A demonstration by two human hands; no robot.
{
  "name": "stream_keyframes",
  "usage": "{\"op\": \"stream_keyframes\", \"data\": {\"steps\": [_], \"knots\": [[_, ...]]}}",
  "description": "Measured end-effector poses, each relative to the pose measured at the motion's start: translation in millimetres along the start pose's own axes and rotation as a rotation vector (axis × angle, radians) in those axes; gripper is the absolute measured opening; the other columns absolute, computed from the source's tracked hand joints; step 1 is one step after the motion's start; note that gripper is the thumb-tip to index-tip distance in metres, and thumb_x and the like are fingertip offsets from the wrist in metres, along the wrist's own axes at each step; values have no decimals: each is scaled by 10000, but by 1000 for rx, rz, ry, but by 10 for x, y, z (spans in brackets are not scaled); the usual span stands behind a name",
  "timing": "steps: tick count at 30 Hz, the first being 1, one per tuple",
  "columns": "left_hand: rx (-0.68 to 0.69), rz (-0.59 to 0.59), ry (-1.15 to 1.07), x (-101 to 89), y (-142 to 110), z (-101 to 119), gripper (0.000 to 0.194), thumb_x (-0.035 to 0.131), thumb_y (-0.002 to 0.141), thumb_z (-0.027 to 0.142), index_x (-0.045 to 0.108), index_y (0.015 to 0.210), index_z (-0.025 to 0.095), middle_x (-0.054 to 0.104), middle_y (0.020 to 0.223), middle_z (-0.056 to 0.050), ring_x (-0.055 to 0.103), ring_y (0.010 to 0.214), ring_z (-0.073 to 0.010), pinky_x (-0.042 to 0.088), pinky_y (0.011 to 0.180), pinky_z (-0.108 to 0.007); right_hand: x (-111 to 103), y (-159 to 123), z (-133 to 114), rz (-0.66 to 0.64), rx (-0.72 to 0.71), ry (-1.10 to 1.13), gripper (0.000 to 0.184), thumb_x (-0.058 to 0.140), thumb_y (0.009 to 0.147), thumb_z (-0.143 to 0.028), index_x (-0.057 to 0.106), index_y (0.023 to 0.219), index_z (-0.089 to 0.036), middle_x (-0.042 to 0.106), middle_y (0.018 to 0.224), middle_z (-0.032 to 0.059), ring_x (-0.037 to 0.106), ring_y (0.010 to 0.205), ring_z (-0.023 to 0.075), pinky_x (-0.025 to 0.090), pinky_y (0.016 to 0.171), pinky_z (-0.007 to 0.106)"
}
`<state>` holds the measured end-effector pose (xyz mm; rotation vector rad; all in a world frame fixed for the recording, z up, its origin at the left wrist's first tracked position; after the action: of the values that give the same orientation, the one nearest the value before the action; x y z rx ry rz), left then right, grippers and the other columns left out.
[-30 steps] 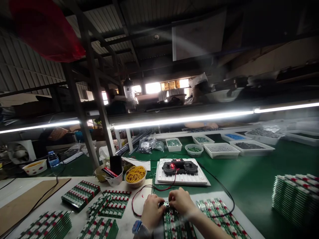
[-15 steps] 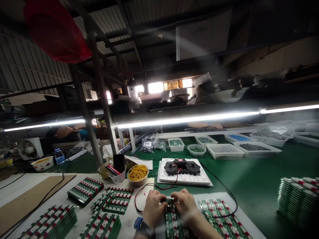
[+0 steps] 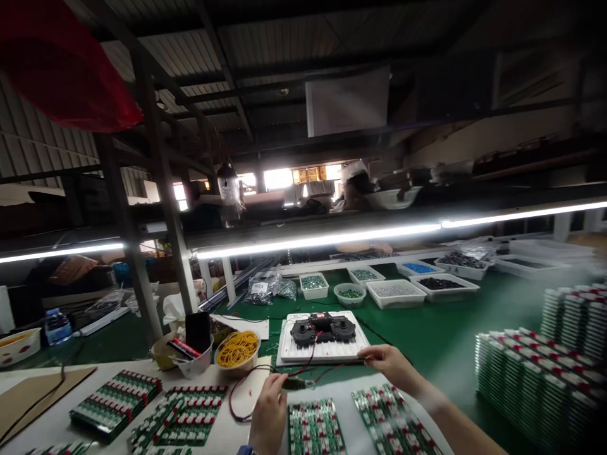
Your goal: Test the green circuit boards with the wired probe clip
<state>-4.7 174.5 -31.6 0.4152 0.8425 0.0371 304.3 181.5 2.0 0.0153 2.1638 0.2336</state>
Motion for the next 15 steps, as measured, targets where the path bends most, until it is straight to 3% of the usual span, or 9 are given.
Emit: {"op": "stream_keyframes", "data": {"steps": [2, 5, 8, 11, 15], "knots": [[0, -135, 22, 178, -13, 37, 493, 403, 820, 228, 576, 1262, 92, 494, 1391, -159, 476, 1276, -260, 393, 1071, -374, -63, -71, 146, 90, 52, -53, 388, 385, 842, -158, 726, 1027, -176, 717, 1027, 85, 617, 1024, 263, 406, 966, 424], [42, -245, 71, 245, -38, 66, 503, 392, 843, 256, 563, 1286, 89, 500, 1395, -139, 466, 1289, -242, 353, 1101, -342, -75, -298, 237, 153, 100, -114, 442, 339, 820, -101, 727, 1014, -191, 698, 1080, 105, 579, 1091, 308, 246, 1046, 616], [22, -230, 182, 117, -38, 50, 450, 371, 884, 274, 599, 1251, 148, 621, 1252, -126, 546, 1193, -246, 399, 1044, -354, -30, -629, 227, 142, 87, -123, 427, 373, 846, -169, 676, 1137, -244, 650, 1210, 69, 542, 1175, 292, 197, 1085, 628], [-123, -345, 304, 57, -120, 48, 349, 404, 895, 263, 676, 1094, 173, 674, 1124, -140, 618, 1061, -268, 448, 926, -365, 109, -965, 264, 49, 95, -179, 451, 408, 876, -321, 583, 1286, -250, 569, 1332, 70, 439, 1296, 321, 165, 1113, 625], [-127, -420, 241, -11, -276, 345, 269, 449, 895, 244, 715, 895, 201, 712, 989, -90, 629, 993, -231, 418, 878, -294, 272, -1210, 521, 37, 146, -265, 479, 383, 870, -369, 599, 1277, -237, 567, 1326, 76, 432, 1297, 364, 239, 1085, 643]]}}
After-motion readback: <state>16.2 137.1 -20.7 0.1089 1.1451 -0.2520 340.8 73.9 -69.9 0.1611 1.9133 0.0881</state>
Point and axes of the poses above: each hand's wrist, its own y-axis towards the middle knuckle, its own x-axis out of the palm, z = x × y, the point moved 8 cm from there along y, towards the middle knuckle
